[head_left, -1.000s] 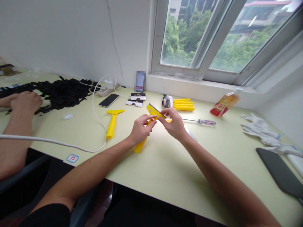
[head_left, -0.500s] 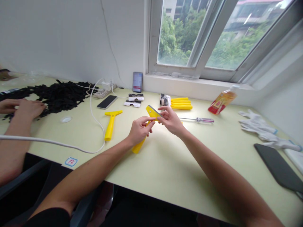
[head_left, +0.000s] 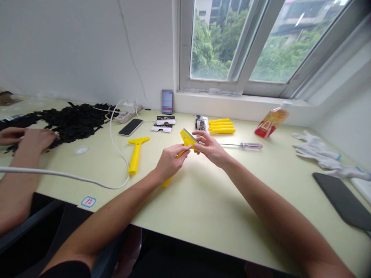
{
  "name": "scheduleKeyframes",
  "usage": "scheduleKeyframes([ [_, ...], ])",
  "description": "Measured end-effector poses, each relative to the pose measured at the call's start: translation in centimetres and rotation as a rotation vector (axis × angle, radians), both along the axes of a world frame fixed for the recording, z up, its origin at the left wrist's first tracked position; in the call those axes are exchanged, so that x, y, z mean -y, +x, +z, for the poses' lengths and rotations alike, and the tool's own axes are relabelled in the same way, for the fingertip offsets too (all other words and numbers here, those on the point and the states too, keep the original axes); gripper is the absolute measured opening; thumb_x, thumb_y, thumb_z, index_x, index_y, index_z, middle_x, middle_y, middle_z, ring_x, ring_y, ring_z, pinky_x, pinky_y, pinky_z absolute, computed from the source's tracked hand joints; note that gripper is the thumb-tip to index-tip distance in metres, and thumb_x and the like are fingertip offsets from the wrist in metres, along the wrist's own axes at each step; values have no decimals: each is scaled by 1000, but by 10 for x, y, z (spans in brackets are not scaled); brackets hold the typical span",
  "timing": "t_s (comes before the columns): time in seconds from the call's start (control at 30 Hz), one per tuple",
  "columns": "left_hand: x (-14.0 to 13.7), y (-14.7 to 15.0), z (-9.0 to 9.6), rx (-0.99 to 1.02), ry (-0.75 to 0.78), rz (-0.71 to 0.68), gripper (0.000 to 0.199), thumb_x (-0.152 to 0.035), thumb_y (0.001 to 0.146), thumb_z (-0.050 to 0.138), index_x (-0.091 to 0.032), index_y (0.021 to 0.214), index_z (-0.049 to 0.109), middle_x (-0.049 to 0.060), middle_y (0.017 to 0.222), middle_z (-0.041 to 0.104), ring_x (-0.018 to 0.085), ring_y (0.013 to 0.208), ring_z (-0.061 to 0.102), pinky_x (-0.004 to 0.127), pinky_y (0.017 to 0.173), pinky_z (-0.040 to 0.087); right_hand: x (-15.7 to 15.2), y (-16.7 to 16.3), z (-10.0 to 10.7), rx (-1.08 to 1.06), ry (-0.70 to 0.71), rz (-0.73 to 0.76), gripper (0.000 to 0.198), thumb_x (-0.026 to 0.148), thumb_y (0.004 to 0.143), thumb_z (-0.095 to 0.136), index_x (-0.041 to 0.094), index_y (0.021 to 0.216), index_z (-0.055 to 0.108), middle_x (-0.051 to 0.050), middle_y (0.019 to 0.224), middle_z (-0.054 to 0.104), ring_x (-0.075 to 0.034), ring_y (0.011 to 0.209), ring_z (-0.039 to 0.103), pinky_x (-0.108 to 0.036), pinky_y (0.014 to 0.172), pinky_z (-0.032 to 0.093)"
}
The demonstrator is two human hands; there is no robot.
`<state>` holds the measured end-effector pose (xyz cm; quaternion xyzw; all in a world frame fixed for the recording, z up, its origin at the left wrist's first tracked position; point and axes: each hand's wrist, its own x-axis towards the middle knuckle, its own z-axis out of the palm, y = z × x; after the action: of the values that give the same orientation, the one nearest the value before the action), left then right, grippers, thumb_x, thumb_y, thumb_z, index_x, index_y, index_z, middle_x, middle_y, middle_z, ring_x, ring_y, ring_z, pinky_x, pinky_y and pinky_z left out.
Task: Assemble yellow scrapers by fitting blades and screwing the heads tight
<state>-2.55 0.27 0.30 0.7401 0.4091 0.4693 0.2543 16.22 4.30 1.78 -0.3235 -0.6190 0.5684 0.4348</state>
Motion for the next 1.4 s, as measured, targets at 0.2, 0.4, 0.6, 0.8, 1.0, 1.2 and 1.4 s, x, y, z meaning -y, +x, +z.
scheduleKeyframes([
  [0.2,-2,-2,0,-187,171,1,32,-20,87,61,-24,118,68,6,109,71,19,98,67,33,89,53,-2,3,-4,19,-18,15,54,32,79,71,28,128,49,1,91,58,-11,72,57,-26,62,46],
  [0.4,-1,-1,-2,-159,176,20,33,-20,88,57,-23,120,67,6,109,70,16,90,69,30,83,55,0,1,2,83,51,-19,54,32,81,68,29,130,48,0,94,57,-11,70,56,-26,61,46],
  [0.6,-1,-2,-3,-102,131,47,32,-24,89,57,-23,120,68,6,111,70,16,86,68,29,80,56,4,-13,-8,-77,30,-69,47,34,83,64,34,128,52,2,93,54,-10,66,52,-25,62,47],
  [0.8,-2,-2,-4,-76,68,49,31,-25,89,58,-23,118,68,6,109,70,16,81,68,28,74,56,6,-19,-12,-95,37,-112,44,35,83,65,30,125,53,3,86,51,-10,66,53,-26,62,46],
  [1.0,-1,0,-3,-75,61,61,30,-24,89,58,-24,116,69,6,106,71,16,83,68,29,75,56,12,-30,-17,-52,120,-250,37,34,84,60,27,120,53,3,82,51,-11,65,53,-28,63,47],
  [1.2,2,1,-2,-120,137,81,29,-22,89,57,-22,115,69,7,110,70,18,93,67,32,84,54,21,-42,-24,-69,140,-408,32,30,87,53,28,119,52,2,85,52,-12,67,53,-28,65,48],
  [1.4,0,-2,-1,-151,61,82,29,-27,90,56,-24,118,67,6,108,71,16,79,68,30,77,54,10,-27,-18,-75,79,-328,41,33,78,65,25,116,52,4,77,58,-13,66,58,-30,67,49],
])
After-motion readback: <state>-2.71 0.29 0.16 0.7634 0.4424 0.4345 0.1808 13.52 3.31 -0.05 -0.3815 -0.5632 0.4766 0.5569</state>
